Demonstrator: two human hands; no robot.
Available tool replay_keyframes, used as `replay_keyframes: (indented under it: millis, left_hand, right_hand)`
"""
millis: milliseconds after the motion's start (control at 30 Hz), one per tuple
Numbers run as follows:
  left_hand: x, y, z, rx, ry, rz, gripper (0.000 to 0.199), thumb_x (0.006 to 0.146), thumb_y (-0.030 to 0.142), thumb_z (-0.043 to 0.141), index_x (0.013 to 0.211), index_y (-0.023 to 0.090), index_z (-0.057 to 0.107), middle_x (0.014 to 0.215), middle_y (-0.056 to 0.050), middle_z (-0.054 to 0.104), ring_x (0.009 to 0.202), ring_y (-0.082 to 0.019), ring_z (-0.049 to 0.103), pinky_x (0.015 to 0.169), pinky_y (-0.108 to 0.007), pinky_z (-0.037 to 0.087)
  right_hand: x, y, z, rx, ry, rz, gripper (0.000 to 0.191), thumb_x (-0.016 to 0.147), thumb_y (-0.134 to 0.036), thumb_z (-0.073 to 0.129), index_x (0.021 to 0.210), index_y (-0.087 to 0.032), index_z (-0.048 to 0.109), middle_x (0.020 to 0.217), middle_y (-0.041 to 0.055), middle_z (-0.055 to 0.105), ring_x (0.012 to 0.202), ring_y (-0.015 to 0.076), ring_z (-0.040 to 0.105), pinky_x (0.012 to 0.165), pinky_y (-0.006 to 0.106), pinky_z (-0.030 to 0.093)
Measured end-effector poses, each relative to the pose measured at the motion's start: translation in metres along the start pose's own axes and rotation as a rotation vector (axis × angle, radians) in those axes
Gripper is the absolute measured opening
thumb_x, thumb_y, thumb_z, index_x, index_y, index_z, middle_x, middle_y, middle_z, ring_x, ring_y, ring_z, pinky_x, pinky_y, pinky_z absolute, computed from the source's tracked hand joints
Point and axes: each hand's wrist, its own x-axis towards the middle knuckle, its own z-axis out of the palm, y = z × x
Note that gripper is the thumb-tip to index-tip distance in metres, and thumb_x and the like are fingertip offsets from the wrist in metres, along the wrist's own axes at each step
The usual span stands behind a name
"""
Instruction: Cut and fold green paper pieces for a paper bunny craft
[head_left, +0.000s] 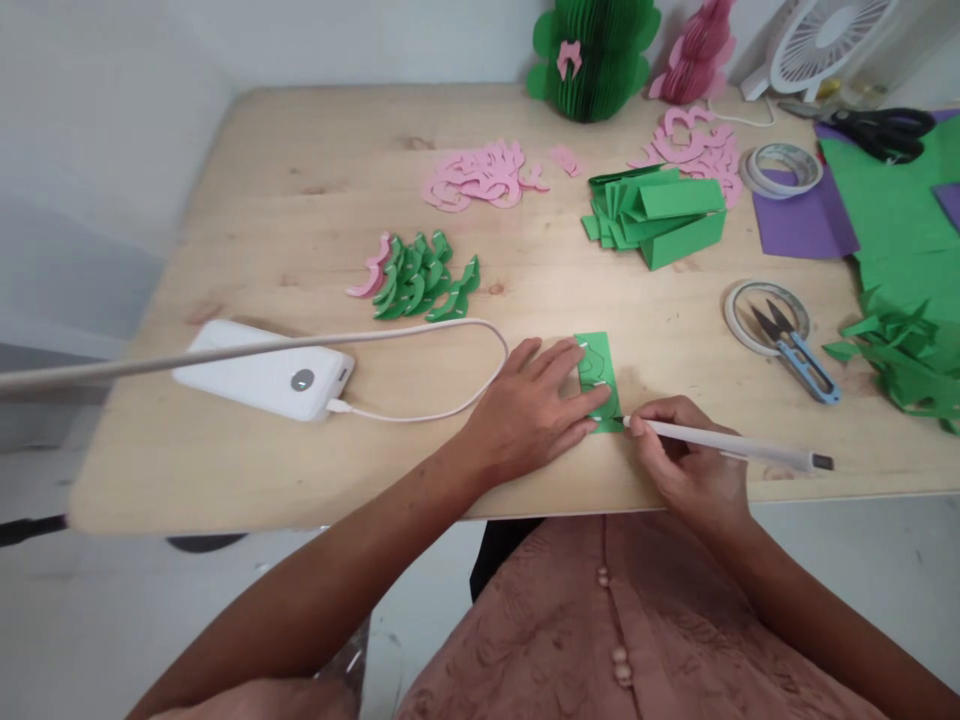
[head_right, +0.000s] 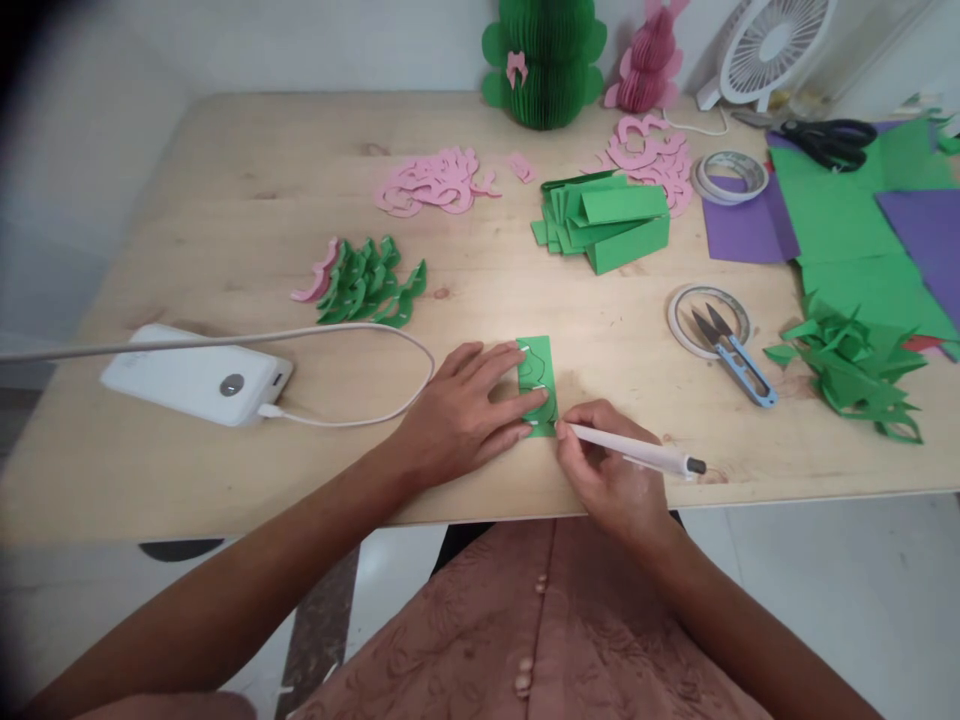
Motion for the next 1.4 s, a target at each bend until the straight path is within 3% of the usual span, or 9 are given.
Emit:
replay_keyframes:
  millis: [667, 1400]
  left_hand:
    - [0.0007, 0.0006, -0.0005, 0.01, 0.022, 0.008, 0.028, 0.093, 0.036, 0.047, 0.115, 0.025, 0.061, 0.127, -0.015, 0.052, 0.125, -0.029, 0.046, 0.101, -0.048, 0.035]
    - [-0.0003, 0.0001, 0.0016, -0.005, 0.028, 0.007, 0.028, 0.093, 0.036, 0.048, 0.115, 0.025, 0.061, 0.127, -0.016, 0.052, 0.125, -0.029, 0.045, 0.101, -0.049, 0.035]
  right_hand:
    - [-0.0031, -0.0041, 0.0027, 0.01, 0.043, -0.002, 0.011, 0.085, -0.027, 0.057, 0.076, -0.021, 0.059, 0.057, -0.0043, 0.056, 0.044, 0.0082, 0.044, 0.041, 0.021, 0.033]
    - [-0.0023, -0.0076, 0.0032, -0.038, 0.042, -0.083, 0.01, 0.085, -0.024, 0.058, 0.076, -0.02, 0.059, 0.061, -0.0038, 0.062, 0.047, 0.0081, 0.051, 0.046, 0.02, 0.039]
